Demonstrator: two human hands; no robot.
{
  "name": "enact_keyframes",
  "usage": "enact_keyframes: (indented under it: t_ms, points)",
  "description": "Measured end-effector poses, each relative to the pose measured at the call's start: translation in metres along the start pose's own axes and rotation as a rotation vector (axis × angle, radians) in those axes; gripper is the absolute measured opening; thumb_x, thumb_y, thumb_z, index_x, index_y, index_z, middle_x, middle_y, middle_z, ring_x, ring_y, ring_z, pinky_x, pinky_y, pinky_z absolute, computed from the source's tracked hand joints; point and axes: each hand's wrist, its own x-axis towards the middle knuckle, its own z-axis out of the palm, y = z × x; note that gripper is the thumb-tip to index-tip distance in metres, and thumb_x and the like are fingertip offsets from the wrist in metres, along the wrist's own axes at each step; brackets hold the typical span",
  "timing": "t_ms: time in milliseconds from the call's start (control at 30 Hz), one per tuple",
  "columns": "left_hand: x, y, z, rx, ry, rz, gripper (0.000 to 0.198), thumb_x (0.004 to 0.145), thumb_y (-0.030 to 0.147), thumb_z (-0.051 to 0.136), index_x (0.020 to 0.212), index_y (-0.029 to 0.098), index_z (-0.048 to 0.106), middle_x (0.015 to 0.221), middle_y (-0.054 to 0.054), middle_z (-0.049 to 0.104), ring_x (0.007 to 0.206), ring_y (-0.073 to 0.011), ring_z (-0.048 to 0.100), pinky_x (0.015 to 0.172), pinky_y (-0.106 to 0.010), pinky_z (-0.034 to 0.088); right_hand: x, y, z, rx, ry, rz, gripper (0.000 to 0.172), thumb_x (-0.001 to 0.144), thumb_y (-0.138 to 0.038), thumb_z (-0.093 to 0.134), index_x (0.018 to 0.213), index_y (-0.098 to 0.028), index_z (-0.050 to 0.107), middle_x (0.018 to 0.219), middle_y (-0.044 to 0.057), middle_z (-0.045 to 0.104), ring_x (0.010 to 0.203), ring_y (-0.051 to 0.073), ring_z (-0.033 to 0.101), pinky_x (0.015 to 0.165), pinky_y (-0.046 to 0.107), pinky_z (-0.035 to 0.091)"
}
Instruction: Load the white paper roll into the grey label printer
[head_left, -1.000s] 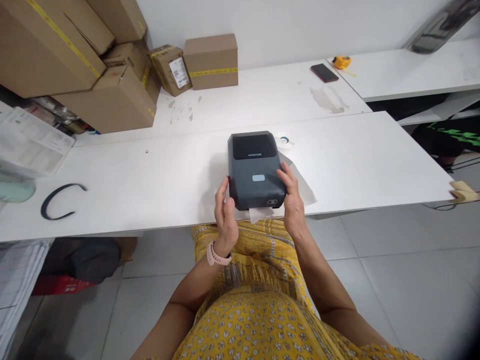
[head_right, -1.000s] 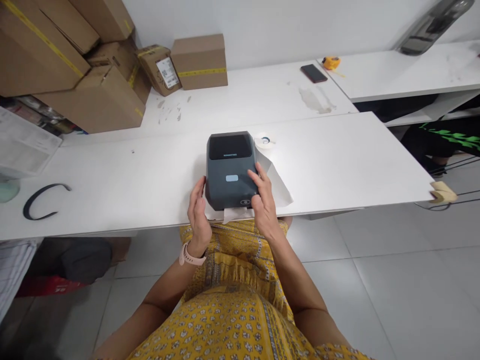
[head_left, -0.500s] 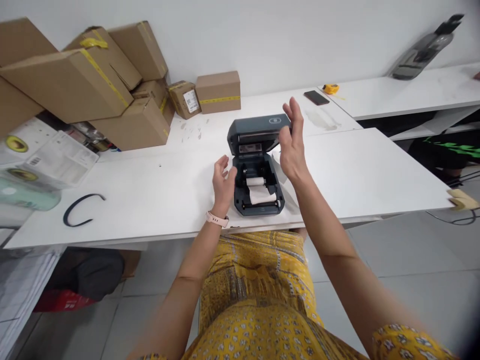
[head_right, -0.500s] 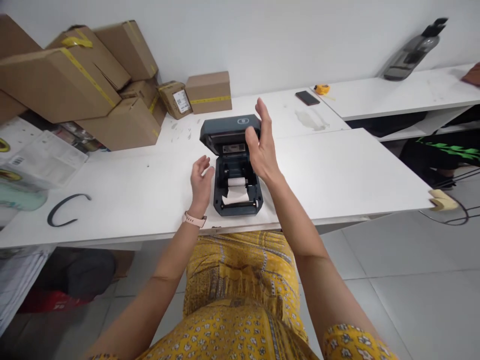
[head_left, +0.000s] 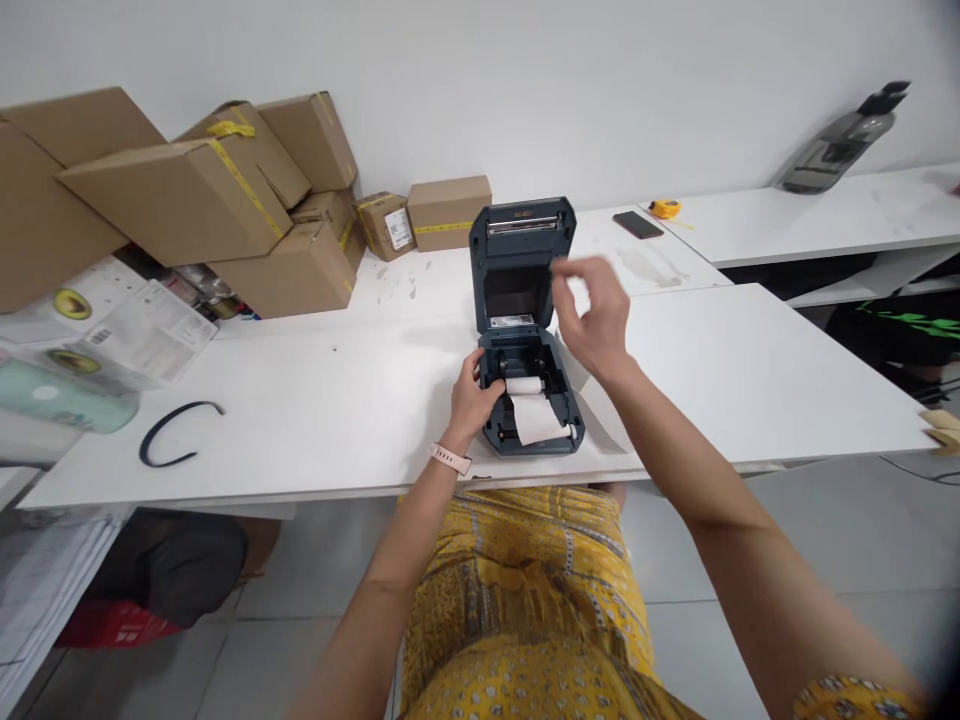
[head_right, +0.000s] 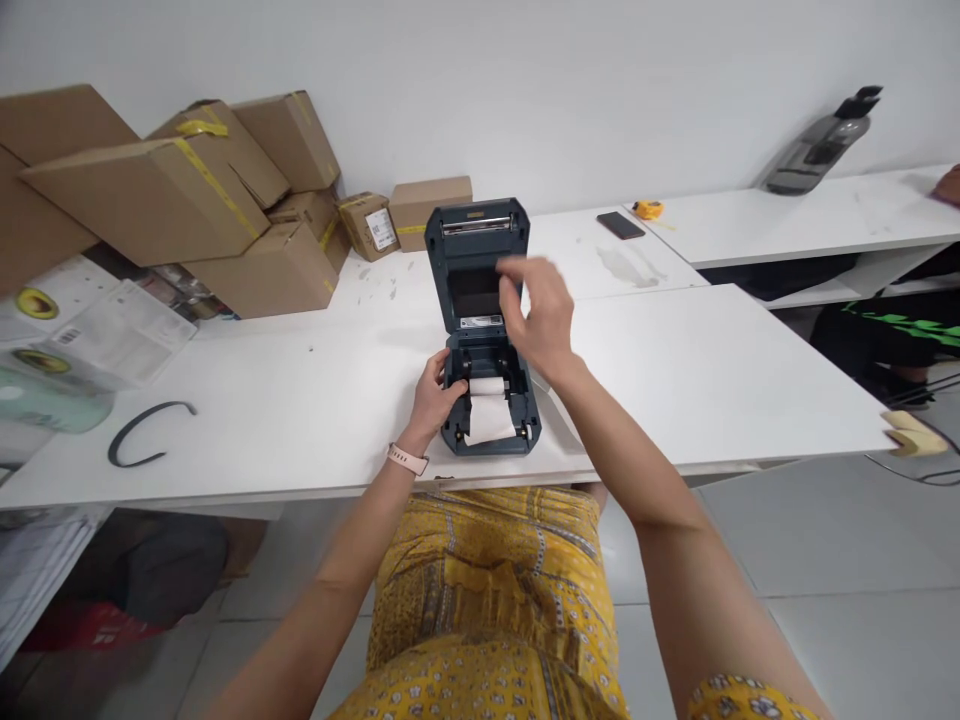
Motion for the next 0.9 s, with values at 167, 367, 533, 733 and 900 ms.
enact_keyframes:
  t_ms: [167, 367, 533, 733, 900]
  points:
    - [0.000, -0.003, 0.000, 0.037, 0.010, 0.010, 0.070, 0.080, 0.024, 0.068, 0.148, 0.021, 0.050, 0.145, -0.012, 0.065, 0.130, -0.0287, 0.064, 0.113, -0.044, 0.048, -0.035, -0.005, 0.002, -0.060, -0.870, -0.155, 0.035, 0.097, -0.025, 0.048, 0.115, -0.020, 0.078, 0.119, 0.011, 0.081, 0.118, 0.030, 0.072, 0.118, 0.054, 0.041]
    - [-0.002, 0.015, -0.016, 0.326, -0.072, -0.074, 0.086, 0.083, 0.036, 0.068, 0.161, 0.018, 0.036, 0.120, -0.015, 0.077, 0.100, -0.0334, 0.073, 0.099, -0.051, 0.051, -0.022, -0.001, 0.023, -0.190, -1.265, -0.270, 0.036, 0.096, -0.026, 0.052, 0.121, -0.019, 0.076, 0.114, 0.015, 0.081, 0.120, 0.032, 0.072, 0.125, 0.063, 0.024]
    - [-0.001, 0.015, -0.024, 0.346, -0.140, 0.018, 0.082, 0.086, 0.027, 0.056, 0.164, 0.021, 0.030, 0.095, -0.006, 0.078, 0.080, -0.0265, 0.071, 0.089, -0.043, 0.053, -0.011, -0.001, 0.033, -0.163, -1.344, -0.274, 0.034, 0.090, -0.028, 0.059, 0.121, -0.023, 0.075, 0.111, 0.011, 0.082, 0.108, 0.032, 0.074, 0.119, 0.059, 0.033]
    - [-0.006, 0.014, -0.022, 0.352, -0.107, 0.023, 0.072, 0.088, 0.027, 0.055, 0.159, 0.027, 0.041, 0.110, -0.008, 0.078, 0.080, -0.0255, 0.071, 0.089, -0.043, 0.052, -0.010, 0.024, -0.027, 0.437, -1.138, -0.096, 0.047, 0.091, -0.054, 0.065, 0.124, -0.021, 0.073, 0.121, 0.007, 0.078, 0.105, 0.022, 0.072, 0.093, 0.035, 0.055]
    - [-0.009, 0.016, -0.022, 0.277, -0.083, 0.024, 0.065, 0.088, 0.028, 0.059, 0.152, 0.026, 0.051, 0.079, 0.000, 0.070, 0.071, -0.0218, 0.065, 0.082, -0.036, 0.050, -0.071, 0.062, -0.120, 0.405, -0.723, 0.154, 0.057, 0.086, -0.068, 0.065, 0.118, -0.021, 0.074, 0.110, 0.009, 0.078, 0.110, 0.025, 0.068, 0.101, 0.043, 0.052]
